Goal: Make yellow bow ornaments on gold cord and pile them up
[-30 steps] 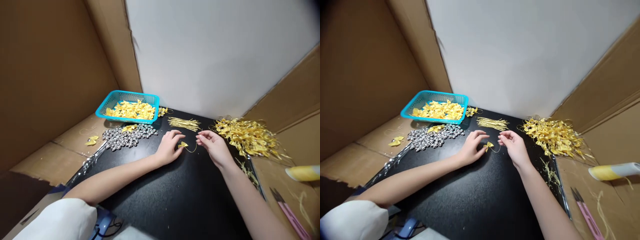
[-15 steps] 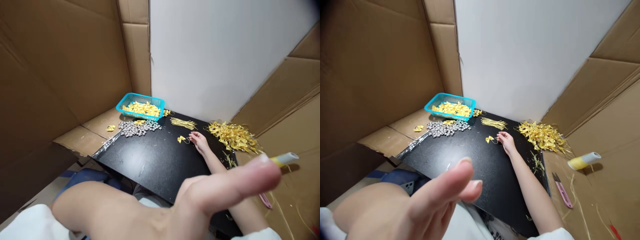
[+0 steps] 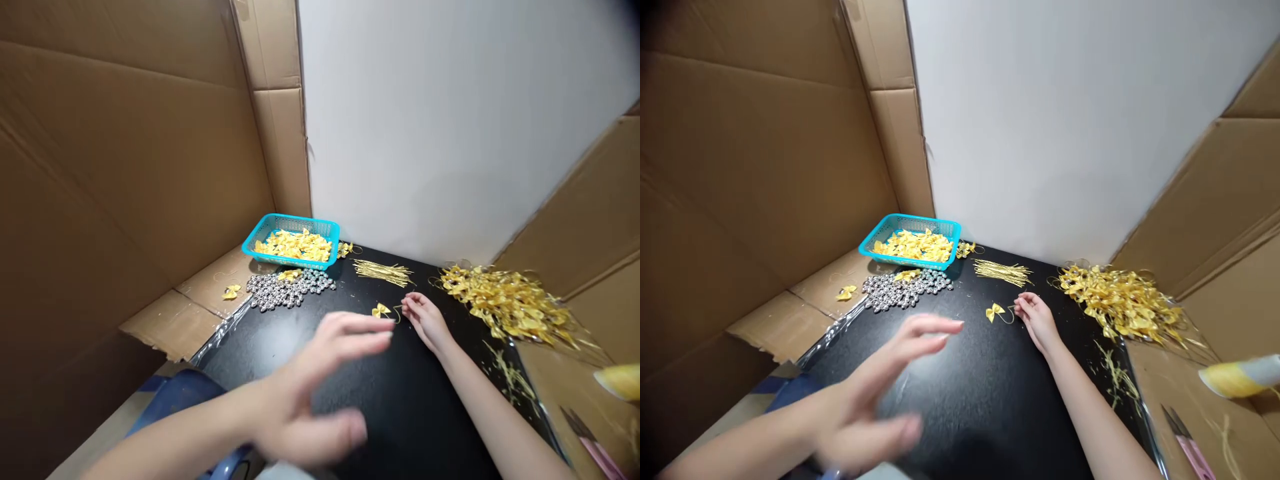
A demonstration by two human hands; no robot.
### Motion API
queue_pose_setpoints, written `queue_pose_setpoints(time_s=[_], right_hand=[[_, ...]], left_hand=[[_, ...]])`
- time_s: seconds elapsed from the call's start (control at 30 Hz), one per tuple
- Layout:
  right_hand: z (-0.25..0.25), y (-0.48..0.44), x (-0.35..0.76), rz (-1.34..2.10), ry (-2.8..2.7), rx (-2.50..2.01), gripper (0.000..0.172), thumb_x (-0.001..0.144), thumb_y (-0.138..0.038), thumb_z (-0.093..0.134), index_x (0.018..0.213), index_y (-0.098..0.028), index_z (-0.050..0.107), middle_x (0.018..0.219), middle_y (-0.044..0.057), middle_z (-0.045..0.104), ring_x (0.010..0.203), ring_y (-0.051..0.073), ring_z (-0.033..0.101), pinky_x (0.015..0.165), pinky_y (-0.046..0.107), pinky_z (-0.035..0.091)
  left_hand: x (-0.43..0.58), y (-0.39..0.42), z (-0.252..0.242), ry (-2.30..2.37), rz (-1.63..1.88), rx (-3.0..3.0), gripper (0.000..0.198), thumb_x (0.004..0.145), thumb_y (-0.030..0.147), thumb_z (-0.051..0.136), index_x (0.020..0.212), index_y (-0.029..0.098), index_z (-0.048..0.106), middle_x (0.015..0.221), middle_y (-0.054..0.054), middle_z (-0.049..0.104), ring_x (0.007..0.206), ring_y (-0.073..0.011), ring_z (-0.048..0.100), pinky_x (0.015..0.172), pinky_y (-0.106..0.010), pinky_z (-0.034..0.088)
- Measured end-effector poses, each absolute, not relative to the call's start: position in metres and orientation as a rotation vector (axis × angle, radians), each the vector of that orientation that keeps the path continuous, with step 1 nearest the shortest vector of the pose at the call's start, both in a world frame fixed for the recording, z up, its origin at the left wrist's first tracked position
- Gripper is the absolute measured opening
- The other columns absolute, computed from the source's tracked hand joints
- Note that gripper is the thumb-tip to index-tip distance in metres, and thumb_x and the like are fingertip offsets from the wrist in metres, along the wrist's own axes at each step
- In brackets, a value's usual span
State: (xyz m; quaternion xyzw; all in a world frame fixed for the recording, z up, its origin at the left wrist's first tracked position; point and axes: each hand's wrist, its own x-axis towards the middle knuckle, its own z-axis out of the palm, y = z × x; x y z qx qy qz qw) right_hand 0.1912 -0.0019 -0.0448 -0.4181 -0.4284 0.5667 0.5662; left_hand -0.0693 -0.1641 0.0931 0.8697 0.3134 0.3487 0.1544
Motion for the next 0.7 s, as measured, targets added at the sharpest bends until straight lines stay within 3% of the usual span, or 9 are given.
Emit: queue_pose_setpoints(time_s=[0.07, 0.1, 0.2, 0.3, 0.47, 0.7], right_hand=[[-0.045, -0.002, 0.191, 1.363, -0.948, -1.0, 0.039, 0.054, -0.042, 0.088, 0.078, -0.021, 0.065, 0.071, 0.0, 0.064, 0.057, 0.012, 0.06, 0.057, 0.028, 0.056], [-0.045, -0.003, 0.191, 1.378, -0.923, -1.007, 0.039, 0.054, -0.041, 0.088, 0.078, -0.021, 0.065, 0.071, 0.0, 0.064, 0.058, 0.013, 0.06, 0.057, 0.028, 0.056], [-0.046, -0.005, 0.192, 1.411, -0.874, -1.025, 0.039, 0.053, -0.041, 0.089, 0.077, -0.021, 0.067, 0.072, 0.001, 0.064, 0.059, 0.013, 0.06, 0.058, 0.028, 0.056], [-0.045, -0.006, 0.191, 1.431, -0.841, -1.04, 0.039, 0.054, -0.041, 0.09, 0.078, -0.02, 0.067, 0.071, 0.001, 0.064, 0.059, 0.012, 0.058, 0.058, 0.027, 0.055], [-0.04, -0.009, 0.19, 1.464, -0.815, -1.061, 0.04, 0.053, -0.041, 0.09, 0.077, -0.019, 0.067, 0.071, 0.001, 0.064, 0.059, 0.012, 0.057, 0.058, 0.028, 0.052], [-0.034, -0.011, 0.187, 1.454, -0.824, -1.07, 0.042, 0.052, -0.044, 0.089, 0.076, -0.019, 0.066, 0.069, 0.001, 0.064, 0.057, 0.011, 0.055, 0.057, 0.027, 0.05]], left_hand=[[-0.096, -0.127, 0.059, 1.163, 0.94, 2.532, 0.04, 0.088, 0.021, 0.052, 0.127, 0.031, 0.056, 0.134, -0.008, 0.057, 0.123, -0.028, 0.05, 0.104, -0.051, 0.042], [-0.112, -0.11, 0.041, 1.311, 0.913, 2.556, 0.031, 0.088, 0.018, 0.051, 0.114, 0.028, 0.063, 0.127, -0.008, 0.062, 0.117, -0.0275, 0.052, 0.101, -0.052, 0.042], [-0.155, -0.068, 0.003, 1.739, 0.871, 2.473, 0.019, 0.089, 0.023, 0.054, 0.103, 0.021, 0.066, 0.11, -0.009, 0.068, 0.103, -0.0259, 0.057, 0.092, -0.047, 0.047], [-0.172, -0.044, -0.007, 1.938, 0.826, 2.511, 0.018, 0.088, 0.03, 0.058, 0.096, 0.019, 0.069, 0.102, -0.01, 0.07, 0.092, -0.0262, 0.059, 0.084, -0.044, 0.048], [-0.138, -0.02, -0.003, 1.752, 0.602, 2.696, 0.023, 0.086, 0.031, 0.061, 0.103, 0.018, 0.07, 0.103, -0.01, 0.07, 0.091, -0.0271, 0.059, 0.081, -0.043, 0.049], [-0.117, -0.008, -0.01, 1.767, 0.596, 2.667, 0.024, 0.084, 0.029, 0.062, 0.104, 0.019, 0.071, 0.103, -0.011, 0.07, 0.093, -0.0291, 0.058, 0.082, -0.045, 0.049]])
